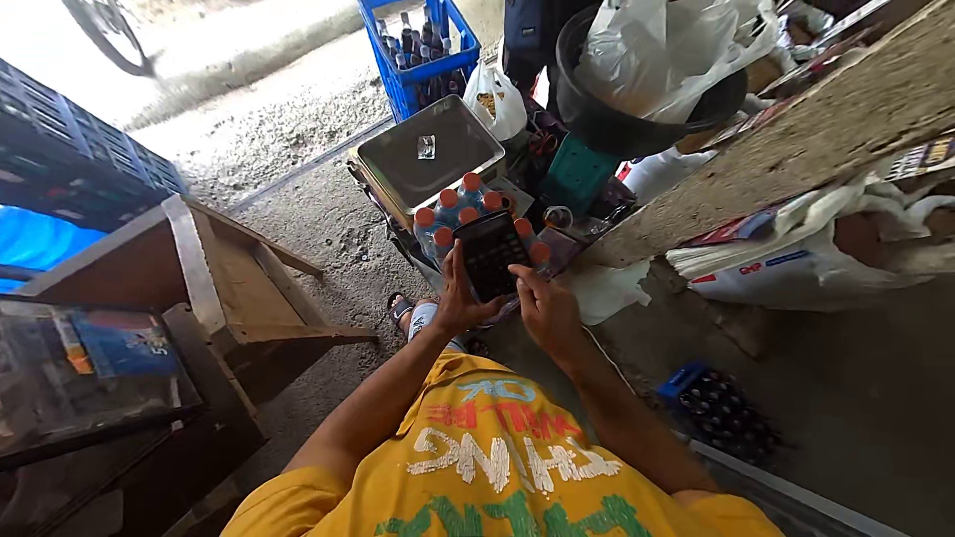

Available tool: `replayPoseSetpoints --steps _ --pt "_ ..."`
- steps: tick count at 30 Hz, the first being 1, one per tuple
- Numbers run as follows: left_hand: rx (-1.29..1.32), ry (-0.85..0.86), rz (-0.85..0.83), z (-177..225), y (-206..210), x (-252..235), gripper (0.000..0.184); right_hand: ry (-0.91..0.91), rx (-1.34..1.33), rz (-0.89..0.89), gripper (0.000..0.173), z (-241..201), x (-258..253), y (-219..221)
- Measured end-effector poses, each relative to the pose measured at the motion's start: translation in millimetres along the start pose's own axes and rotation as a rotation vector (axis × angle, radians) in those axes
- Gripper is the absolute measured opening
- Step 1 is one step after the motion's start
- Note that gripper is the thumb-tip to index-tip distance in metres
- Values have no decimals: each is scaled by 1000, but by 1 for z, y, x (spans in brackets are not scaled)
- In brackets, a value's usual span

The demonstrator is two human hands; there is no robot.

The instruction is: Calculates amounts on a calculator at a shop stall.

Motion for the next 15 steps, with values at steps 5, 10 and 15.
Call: replayPoseSetpoints --steps 5,10,15 --pt "10 13 -5 -3 1 0 140 -40 108 -76 37 -6 4 25" --pt "18 11 -26 -5 1 -1 144 -135 156 -155 40 -40 -2 36" --pt "18 22 -1 -5 2 -2 140 -63 91 -8 39 -10 0 8"
Point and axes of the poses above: each hand's wrist, its own x-axis away from the middle knuckle, its own y-axis out of the palm, z = x × y, the point moved 10 cm from there along -x, towards the middle knuckle, and after that the axes turned 11 degrees about x, right-handed, at the moved point
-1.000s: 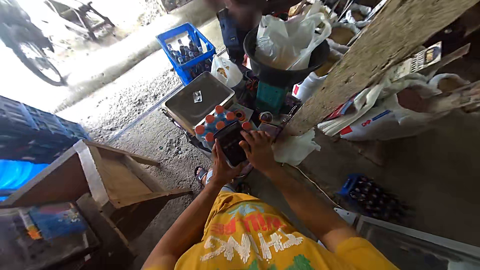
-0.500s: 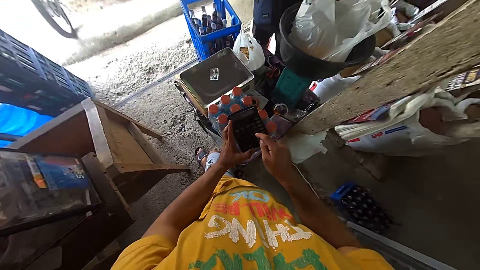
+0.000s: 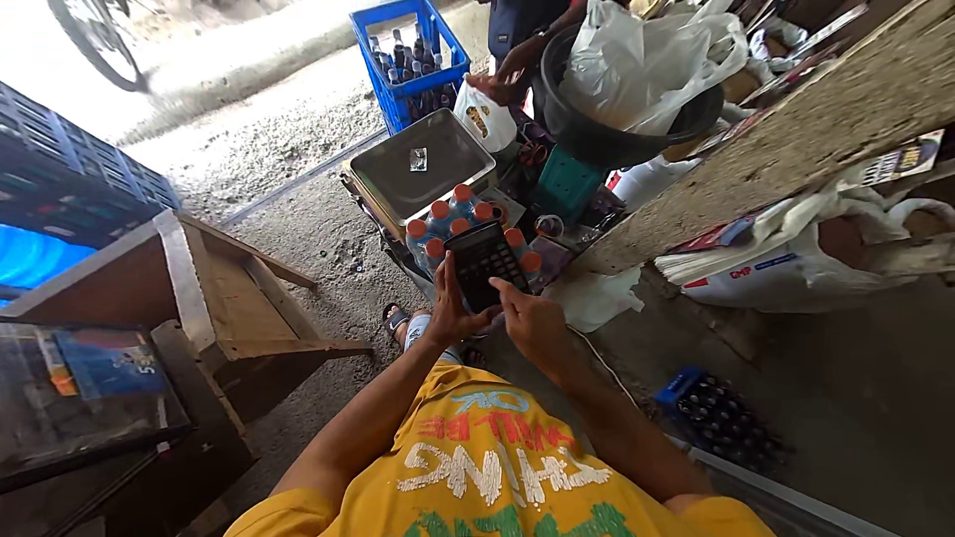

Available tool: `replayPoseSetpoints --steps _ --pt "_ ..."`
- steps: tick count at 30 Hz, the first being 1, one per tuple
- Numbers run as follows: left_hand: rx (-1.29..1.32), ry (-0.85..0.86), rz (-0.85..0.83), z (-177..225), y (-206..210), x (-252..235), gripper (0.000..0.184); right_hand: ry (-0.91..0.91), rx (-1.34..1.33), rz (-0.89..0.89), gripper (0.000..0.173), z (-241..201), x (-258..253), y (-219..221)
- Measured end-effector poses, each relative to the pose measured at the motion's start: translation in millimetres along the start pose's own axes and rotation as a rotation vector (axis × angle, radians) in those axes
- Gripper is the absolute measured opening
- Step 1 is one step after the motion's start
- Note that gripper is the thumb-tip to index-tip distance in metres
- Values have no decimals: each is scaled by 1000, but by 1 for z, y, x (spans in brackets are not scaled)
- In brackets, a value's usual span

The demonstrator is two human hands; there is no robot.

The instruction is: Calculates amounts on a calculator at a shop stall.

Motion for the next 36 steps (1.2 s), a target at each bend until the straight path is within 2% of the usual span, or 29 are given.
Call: replayPoseSetpoints --steps 3,8,10,13,17,19,20,21,22,24,27,31,36 --pt "-17 17 15 -2 -1 2 138 70 69 -15 39 28 12 10" --pt "-28 65 46 -4 -2 1 140 72 35 -62 38 32 11 12" --pt "-31 56 42 -4 -2 0 142 90 -33 -5 36 37 -8 -8" --pt "-28 52 38 -2 -3 -1 144 139 -20 255 35 61 -66 -87" --pt "-23 58 60 1 -4 0 144 398 26 540 78 140 -161 -194" --pt "-39 35 60 1 -5 0 144 579 -29 613 98 185 -205 -220" --pt "-43 20 60 1 -5 0 144 662 -63 603 100 200 -223 -226" --pt "-46 4 61 0 -5 0 144 709 -102 555 93 207 -239 -227" --pt "-55 -7 62 0 -6 0 144 693 -152 471 78 204 -253 -224" --pt "-81 -9 53 0 -8 -3 145 540 -166 302 43 173 -272 -213" --pt "-110 -27 29 1 -7 -3 145 404 58 209 24 114 -263 -194" --pt "-132 -10 21 2 -8 -3 144 343 163 364 25 81 -235 -185" --pt "-181 -22 32 1 -9 -3 143 299 154 364 35 81 -204 -190"
Point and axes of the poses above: each hand's wrist, its own x-axis away from the middle knuckle, its own y-axis out of the palm, z = x × y, the point moved 10 cm from there along -x, towards the middle knuckle, and after that the axes turned 11 degrees about x, right-handed, at the moved point
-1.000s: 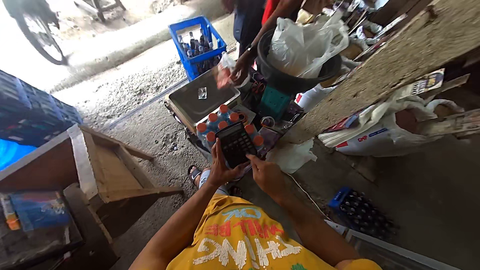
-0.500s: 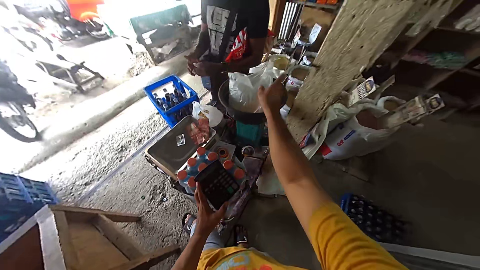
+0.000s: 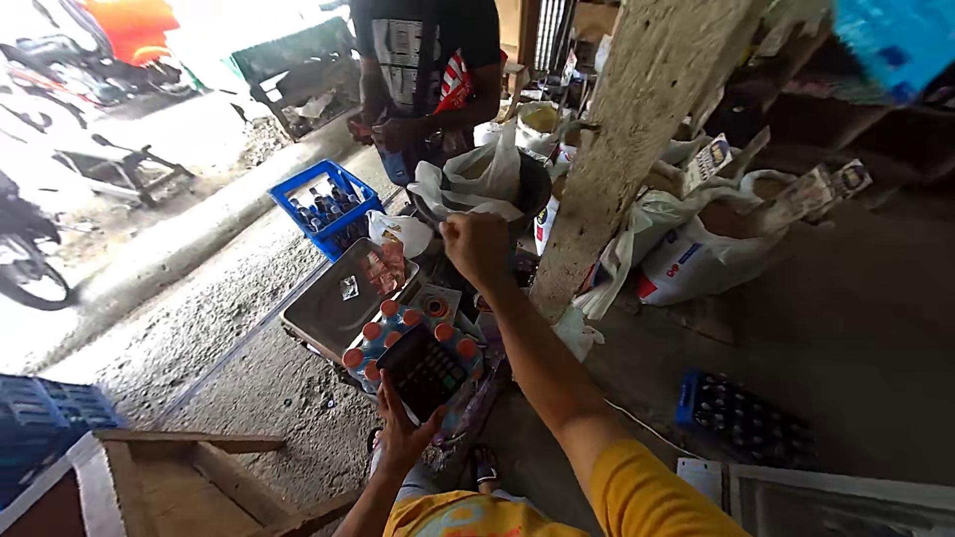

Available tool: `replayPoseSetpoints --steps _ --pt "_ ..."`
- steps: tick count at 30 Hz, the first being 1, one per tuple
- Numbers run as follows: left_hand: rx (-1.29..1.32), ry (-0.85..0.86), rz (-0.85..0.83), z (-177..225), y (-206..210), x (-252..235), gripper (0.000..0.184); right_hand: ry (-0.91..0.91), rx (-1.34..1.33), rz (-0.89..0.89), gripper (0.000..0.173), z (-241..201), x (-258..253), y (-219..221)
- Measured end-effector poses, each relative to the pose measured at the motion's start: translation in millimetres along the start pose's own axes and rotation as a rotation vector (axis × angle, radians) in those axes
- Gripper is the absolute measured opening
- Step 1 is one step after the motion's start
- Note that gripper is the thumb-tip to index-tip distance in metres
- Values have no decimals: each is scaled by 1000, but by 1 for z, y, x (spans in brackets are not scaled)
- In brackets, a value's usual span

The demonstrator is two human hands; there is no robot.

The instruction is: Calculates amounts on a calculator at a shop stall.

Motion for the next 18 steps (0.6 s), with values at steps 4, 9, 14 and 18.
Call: replayPoseSetpoints --steps 4,9,14,18 --pt "76 47 -8 3 -1 -2 143 2 -25 65 43 19 45 -20" --pt "144 -12 -37 4 2 1 139 -153 -216 -84 37 23 148 5" --pt "176 -15 -34 2 4 2 135 -234 -272 -428 36 10 239 88" --pt "162 30 -13 4 4 2 135 -267 -198 -403 36 0 269 104"
Point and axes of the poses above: each hand's wrist, its own x-axis away from the middle knuckle, its own y-axis out of the palm, z = x × y, the point moved 10 cm from there along -x, towards the middle knuckle, and after that the axes turned 11 degrees about x, right-handed, at the moved point
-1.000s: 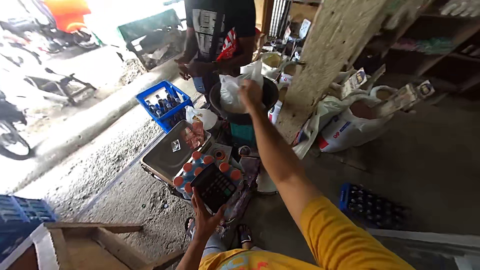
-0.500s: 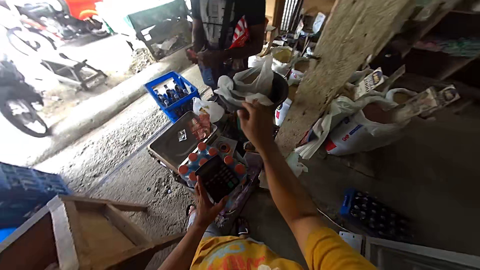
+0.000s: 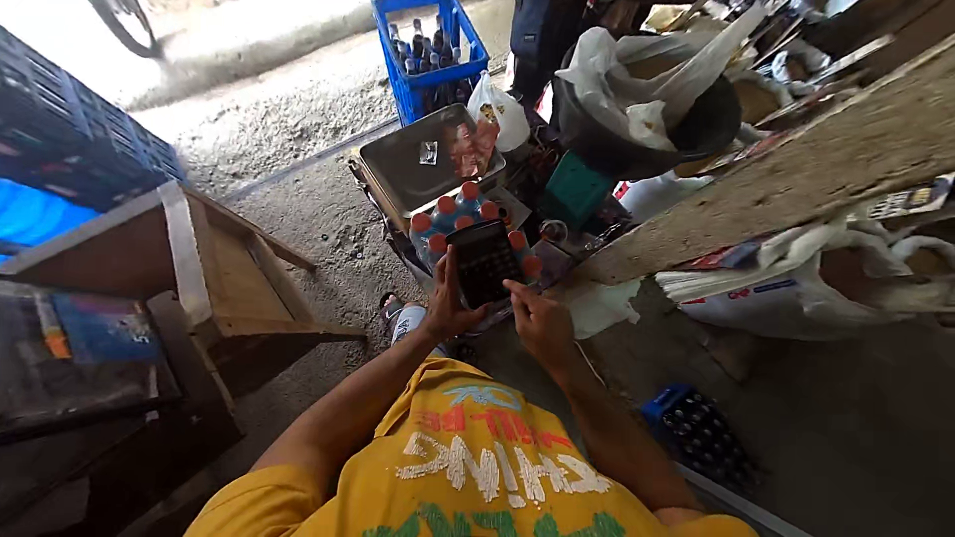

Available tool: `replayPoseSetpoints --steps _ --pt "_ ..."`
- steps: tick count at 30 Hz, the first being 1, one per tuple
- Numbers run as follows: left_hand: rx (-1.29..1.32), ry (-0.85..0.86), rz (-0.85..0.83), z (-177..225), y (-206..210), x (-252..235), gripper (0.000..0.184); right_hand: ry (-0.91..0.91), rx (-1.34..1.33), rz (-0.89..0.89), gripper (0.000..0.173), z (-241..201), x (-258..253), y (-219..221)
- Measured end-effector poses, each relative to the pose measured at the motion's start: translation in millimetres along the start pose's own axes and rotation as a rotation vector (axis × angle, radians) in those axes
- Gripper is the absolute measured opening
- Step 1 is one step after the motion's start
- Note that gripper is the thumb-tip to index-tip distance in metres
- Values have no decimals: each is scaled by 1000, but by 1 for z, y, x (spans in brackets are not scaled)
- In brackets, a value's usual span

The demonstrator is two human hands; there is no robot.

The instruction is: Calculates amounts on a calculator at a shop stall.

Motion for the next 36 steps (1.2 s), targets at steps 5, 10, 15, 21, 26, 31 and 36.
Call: replayPoseSetpoints --steps 5,10,15,21,26,31,36 --pt "-1 -2 9 0 0 1 135 -17 98 -4 35 -14 -2 3" --pt "37 -7 -9 -1 1 1 143 -150 94 -112 39 -66 -18 13" --pt "49 -42 -11 0 -1 -1 142 -100 160 -97 36 -62 -25 12" --pt "17 -44 -13 -4 0 0 137 -65 122 -34 39 -40 -16 -3" --pt "-11 -33 7 -6 1 -1 135 4 155 39 37 2 3 4" --pt "4 -25 7 -7 3 -1 134 3 124 48 38 5 10 2" --pt "-5 -40 10 -6 2 -2 133 10 107 25 38 5 6 4"
Point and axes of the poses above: each hand's wrist, its own x-axis away from the middle knuckle, its own y-axis out of the palm, z = x × y, the point moved 10 cm from there along -x, towards the middle knuckle, and after that the axes turned 11 degrees about x, right-handed, at the moved point
